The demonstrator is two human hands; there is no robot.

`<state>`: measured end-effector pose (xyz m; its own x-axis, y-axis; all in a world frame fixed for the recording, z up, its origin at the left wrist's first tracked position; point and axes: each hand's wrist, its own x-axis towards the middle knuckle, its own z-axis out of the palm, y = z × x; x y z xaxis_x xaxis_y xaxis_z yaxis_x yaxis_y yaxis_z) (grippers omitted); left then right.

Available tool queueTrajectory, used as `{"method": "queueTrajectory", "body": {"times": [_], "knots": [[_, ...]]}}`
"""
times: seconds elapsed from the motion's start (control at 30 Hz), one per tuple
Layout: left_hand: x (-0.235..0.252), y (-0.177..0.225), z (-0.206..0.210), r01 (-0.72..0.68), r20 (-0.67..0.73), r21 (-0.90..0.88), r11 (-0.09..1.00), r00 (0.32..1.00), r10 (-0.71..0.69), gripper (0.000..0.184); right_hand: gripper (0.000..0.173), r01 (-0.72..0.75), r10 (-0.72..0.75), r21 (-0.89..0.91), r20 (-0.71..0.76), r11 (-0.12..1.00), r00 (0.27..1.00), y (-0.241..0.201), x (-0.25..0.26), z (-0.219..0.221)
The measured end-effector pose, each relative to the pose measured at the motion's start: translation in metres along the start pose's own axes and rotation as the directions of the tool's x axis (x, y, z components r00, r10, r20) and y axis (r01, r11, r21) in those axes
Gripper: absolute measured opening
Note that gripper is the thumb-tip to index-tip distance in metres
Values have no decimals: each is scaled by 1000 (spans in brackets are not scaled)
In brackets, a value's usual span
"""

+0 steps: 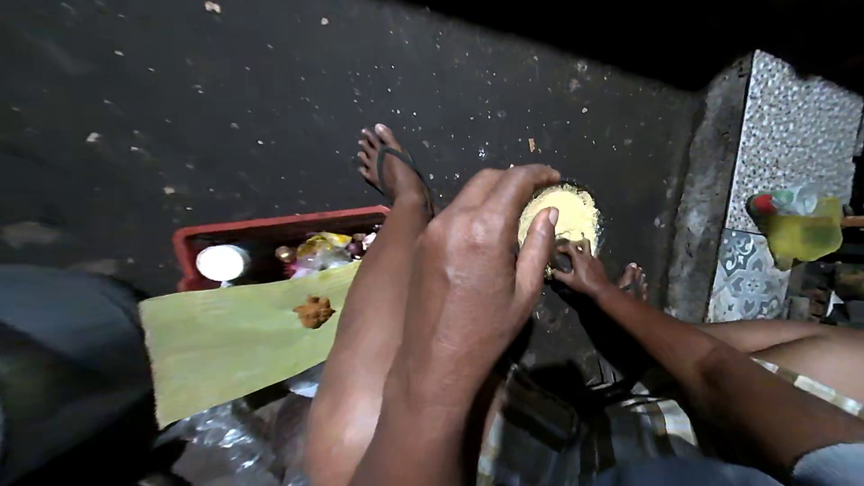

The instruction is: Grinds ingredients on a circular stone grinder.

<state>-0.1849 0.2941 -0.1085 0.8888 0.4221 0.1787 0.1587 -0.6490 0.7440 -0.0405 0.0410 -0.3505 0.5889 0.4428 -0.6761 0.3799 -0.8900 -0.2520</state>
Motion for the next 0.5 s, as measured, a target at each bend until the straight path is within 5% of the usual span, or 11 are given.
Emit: {"method": "queueTrajectory", "body": {"times": [0.07,0.23,0.37,0.5], "knots": [[2,3,2,-7,32,7,1000,999,7,28,63,36,-36,-3,-26,999,999,3,15,-1],[0,-1,0,-6,-14,-14,1000,1000,5,27,64,-57,49,439,29,897,998,20,25,-19],[-2,0,0,8,-3,-14,1000,1000,-8,27,66,11,-9,167,-16,986,1000,12,-11,7],[4,4,8,6,55,-23,1000,998,-4,27,62,54,-56,-58,-37,997,998,-12,24,-2]]}}
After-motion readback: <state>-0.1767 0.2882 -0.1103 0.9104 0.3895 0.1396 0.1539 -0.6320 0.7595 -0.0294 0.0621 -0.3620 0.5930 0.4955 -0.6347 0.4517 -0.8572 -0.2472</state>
